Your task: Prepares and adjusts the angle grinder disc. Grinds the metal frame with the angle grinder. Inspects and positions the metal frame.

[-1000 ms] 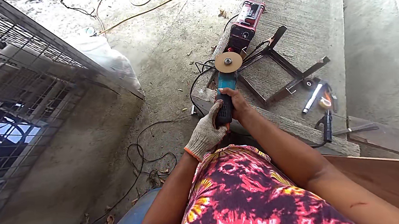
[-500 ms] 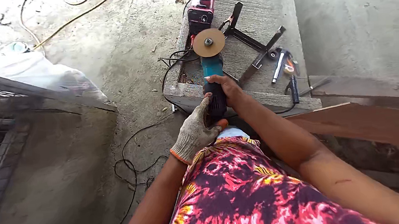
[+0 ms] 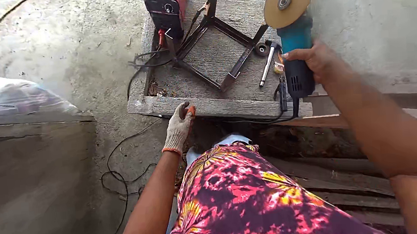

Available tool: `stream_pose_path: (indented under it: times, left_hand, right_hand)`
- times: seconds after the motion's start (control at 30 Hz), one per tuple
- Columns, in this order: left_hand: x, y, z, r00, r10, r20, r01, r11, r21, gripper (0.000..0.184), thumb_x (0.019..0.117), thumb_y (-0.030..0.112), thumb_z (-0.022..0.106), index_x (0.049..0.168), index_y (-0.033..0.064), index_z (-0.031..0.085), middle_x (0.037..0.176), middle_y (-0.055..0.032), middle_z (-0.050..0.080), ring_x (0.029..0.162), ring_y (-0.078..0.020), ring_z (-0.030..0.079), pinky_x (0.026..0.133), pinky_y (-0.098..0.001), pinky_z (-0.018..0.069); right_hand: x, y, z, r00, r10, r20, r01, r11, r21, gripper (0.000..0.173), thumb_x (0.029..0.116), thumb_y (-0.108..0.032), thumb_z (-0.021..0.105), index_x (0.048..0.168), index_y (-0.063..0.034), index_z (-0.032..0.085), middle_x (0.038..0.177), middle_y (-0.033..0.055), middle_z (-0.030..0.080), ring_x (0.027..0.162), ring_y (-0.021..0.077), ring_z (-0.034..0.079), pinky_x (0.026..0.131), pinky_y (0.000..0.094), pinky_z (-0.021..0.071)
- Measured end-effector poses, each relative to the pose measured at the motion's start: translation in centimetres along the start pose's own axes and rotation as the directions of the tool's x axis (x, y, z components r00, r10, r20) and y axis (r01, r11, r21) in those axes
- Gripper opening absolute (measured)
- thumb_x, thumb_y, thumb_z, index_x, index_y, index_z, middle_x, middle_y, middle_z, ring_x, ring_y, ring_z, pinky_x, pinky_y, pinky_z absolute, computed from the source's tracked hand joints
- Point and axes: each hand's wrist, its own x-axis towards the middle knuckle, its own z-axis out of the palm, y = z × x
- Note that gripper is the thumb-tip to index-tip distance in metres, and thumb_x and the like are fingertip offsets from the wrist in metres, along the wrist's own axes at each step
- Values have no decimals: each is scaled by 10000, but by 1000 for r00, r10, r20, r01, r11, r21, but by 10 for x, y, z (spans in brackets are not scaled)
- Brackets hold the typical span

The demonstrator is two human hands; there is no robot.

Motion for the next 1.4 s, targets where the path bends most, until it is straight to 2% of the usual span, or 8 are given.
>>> stream_pose_path:
  times: [0.13,0.27,0.37,0.43,0.53,0.77,1.0,1.4]
  left_hand:
    - [62,-2,35,977,-180,-112,180,984,-8,439,1089,343,490,1478,140,485,1237,-148,688,995,-261,738,887,-487,614]
    - [117,5,49,961,-196,-194,243,936,256,473,1064,442,484,1426,143,549,1143,-135,728,988,-296,721,901,-559,566]
    - [151,25,58,963,-158,-217,243,859,452,564,1029,487,528,1448,109,539,1245,-182,691,1146,-371,669,985,-630,509]
    - [176,26,67,972,-54,-228,184,779,599,732,943,540,638,1521,122,472,1472,-221,535,1315,-406,561,1054,-623,469]
    - [214,4,80,989,82,-120,35,664,747,961,828,656,707,1616,255,331,1690,-227,189,1550,-429,218,1240,-601,223]
    - [240,-26,89,999,-45,12,19,638,770,917,840,756,614,1617,453,232,1731,-149,74,1580,-424,88,1239,-647,128]
    - [250,-37,86,995,-10,96,-66,656,752,953,828,811,567,1629,421,226,1725,-196,-4,1577,-449,-56,1222,-678,-39]
    - [256,-38,80,991,19,131,-108,686,719,946,820,848,528,1621,431,247,1729,-178,-3,1572,-464,-65,1200,-712,-49]
  right_hand:
    - [60,42,-28,991,121,64,-113,986,-122,753,770,-171,826,1429,-102,468,1153,167,672,927,292,711,781,501,616]
    - [93,71,-39,962,206,180,-158,955,-252,797,801,-151,843,1478,-144,423,1167,175,671,918,319,708,760,535,605]
    - [116,85,-40,936,267,228,-168,911,-377,858,746,-129,872,1477,-157,423,1130,187,679,915,322,711,770,548,606]
    - [128,92,-37,917,301,260,-148,864,-481,927,710,-179,893,1498,-156,405,1147,182,675,960,302,708,821,538,599]
    - [145,102,-28,881,357,309,-102,783,-613,968,690,-262,886,1514,-127,396,1199,169,659,1027,273,688,887,523,576]
    - [173,122,1,785,489,381,-22,636,-771,994,667,-357,867,1506,-96,402,1199,155,667,1050,263,684,917,517,560]
    - [196,124,36,722,587,366,57,476,-877,974,700,-380,864,1516,-111,407,1202,198,668,1077,352,672,931,601,528]
    - [197,130,63,728,595,342,93,409,-908,977,706,-360,864,1525,-99,400,1194,207,674,1074,361,676,925,611,527]
